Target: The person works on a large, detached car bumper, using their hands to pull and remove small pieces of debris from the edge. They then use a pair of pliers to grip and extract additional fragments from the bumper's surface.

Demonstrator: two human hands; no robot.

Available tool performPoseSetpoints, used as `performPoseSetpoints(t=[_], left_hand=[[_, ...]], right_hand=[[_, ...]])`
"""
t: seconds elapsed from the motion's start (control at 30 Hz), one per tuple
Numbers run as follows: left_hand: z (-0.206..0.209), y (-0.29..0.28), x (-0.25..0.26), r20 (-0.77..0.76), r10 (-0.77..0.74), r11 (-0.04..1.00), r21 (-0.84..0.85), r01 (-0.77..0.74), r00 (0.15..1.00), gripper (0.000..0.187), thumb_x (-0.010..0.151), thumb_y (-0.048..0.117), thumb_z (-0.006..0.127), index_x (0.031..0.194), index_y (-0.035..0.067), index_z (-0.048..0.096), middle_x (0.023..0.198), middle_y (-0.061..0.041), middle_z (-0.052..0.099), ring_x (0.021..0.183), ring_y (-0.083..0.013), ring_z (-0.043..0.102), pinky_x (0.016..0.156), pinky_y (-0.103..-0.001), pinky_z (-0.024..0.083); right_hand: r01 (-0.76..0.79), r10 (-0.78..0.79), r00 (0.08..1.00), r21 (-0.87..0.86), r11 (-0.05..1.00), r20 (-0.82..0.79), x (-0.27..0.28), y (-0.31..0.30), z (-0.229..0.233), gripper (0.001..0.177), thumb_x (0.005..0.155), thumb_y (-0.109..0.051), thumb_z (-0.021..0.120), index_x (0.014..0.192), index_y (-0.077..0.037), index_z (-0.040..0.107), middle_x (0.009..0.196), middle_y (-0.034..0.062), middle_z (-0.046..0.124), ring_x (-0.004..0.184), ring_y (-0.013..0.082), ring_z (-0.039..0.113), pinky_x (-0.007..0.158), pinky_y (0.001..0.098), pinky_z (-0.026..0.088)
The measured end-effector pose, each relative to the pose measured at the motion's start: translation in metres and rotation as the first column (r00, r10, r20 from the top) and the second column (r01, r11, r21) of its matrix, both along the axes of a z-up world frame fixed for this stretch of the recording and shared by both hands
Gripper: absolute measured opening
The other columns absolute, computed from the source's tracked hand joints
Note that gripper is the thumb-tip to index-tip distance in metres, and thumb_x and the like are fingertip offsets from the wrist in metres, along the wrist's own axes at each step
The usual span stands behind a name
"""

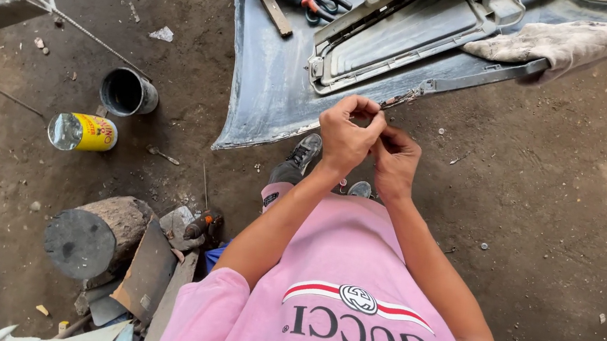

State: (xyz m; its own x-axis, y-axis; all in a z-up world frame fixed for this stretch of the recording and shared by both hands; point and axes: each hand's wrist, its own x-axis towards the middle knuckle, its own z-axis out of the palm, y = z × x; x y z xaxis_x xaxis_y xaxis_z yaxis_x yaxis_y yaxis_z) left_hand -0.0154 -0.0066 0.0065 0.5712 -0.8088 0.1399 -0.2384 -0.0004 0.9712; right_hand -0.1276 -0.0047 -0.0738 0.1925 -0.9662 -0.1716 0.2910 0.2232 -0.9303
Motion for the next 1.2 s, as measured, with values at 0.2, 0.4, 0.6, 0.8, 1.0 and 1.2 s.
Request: performPoseSetpoints(t=[0.2,0.4,0.6,0.8,1.0,1.2], left_hand=[[0.006,0.001,0.018,0.300,-0.165,0.967,-0.138,0.214,0.939,0.014,0.076,-0.001,0.076,0.086,0.003,0.068,0.086,-0.008,0.072,0.076,-0.0220,0.071,0.071,-0.033,0.058],[0.004,-0.010,0.044,0.810,-0.273,0.840,-0.063,0.538,0.520,0.014,0.075,0.005,0.073,0.086,0.002,0.064,0.093,-0.009,0.066,0.090,-0.0285,0.064,0.080,-0.039,0.054],[0.002,-0.021,0.056,0.970,-0.242,0.679,0.165,0.715,0.006,0.010,0.082,0.012,0.068,0.081,0.006,0.060,0.086,-0.007,0.057,0.086,-0.0244,0.061,0.078,-0.036,0.053],[0.014,-0.019,0.051,0.921,-0.310,0.759,0.090,0.645,0.236,0.008,0.079,0.009,0.066,0.079,0.005,0.060,0.085,-0.009,0.058,0.086,-0.0252,0.064,0.077,-0.038,0.053],[-0.026,-0.013,0.052,0.045,-0.470,0.848,0.300,0.437,0.882,0.013,0.088,0.013,0.073,0.098,0.006,0.074,0.092,-0.006,0.079,0.084,-0.0184,0.079,0.077,-0.029,0.062],[-0.005,-0.016,0.076,-0.793,-0.271,0.607,0.299,0.737,0.545,0.029,0.101,0.030,0.063,0.106,0.003,0.074,0.098,-0.007,0.081,0.084,-0.0144,0.077,0.065,-0.029,0.061]], right_hand=[[-0.135,0.104,0.943,0.077,0.988,0.317,0.000,-0.005,-0.009,0.007,0.099,-0.005,0.073,0.102,0.001,0.074,0.086,0.0023,0.070,0.072,0.0085,0.061,0.067,0.0248,0.050],[-0.330,0.318,0.940,0.103,0.938,0.120,-0.012,-0.008,-0.001,0.012,0.096,-0.012,0.075,0.103,-0.002,0.074,0.088,0.0030,0.073,0.075,0.0097,0.067,0.068,0.0254,0.053],[-0.392,0.402,0.915,0.146,0.908,-0.040,-0.039,0.003,-0.010,0.023,0.095,-0.015,0.077,0.109,0.002,0.075,0.088,0.0038,0.073,0.077,0.0094,0.066,0.068,0.0254,0.053],[-0.340,0.365,0.926,0.212,0.916,-0.093,-0.056,0.009,-0.010,0.027,0.094,-0.016,0.074,0.114,0.001,0.075,0.092,0.0044,0.076,0.077,0.0094,0.067,0.069,0.0246,0.053],[-0.237,0.269,0.959,0.264,0.935,-0.091,-0.078,0.010,-0.023,0.027,0.095,-0.014,0.073,0.117,0.002,0.074,0.094,0.0058,0.075,0.077,0.0107,0.066,0.068,0.0250,0.051],[-0.231,0.272,0.957,0.309,0.923,-0.098,-0.081,0.012,-0.022,0.027,0.095,-0.016,0.074,0.117,0.001,0.074,0.095,0.0051,0.075,0.079,0.0106,0.066,0.069,0.0246,0.052]])
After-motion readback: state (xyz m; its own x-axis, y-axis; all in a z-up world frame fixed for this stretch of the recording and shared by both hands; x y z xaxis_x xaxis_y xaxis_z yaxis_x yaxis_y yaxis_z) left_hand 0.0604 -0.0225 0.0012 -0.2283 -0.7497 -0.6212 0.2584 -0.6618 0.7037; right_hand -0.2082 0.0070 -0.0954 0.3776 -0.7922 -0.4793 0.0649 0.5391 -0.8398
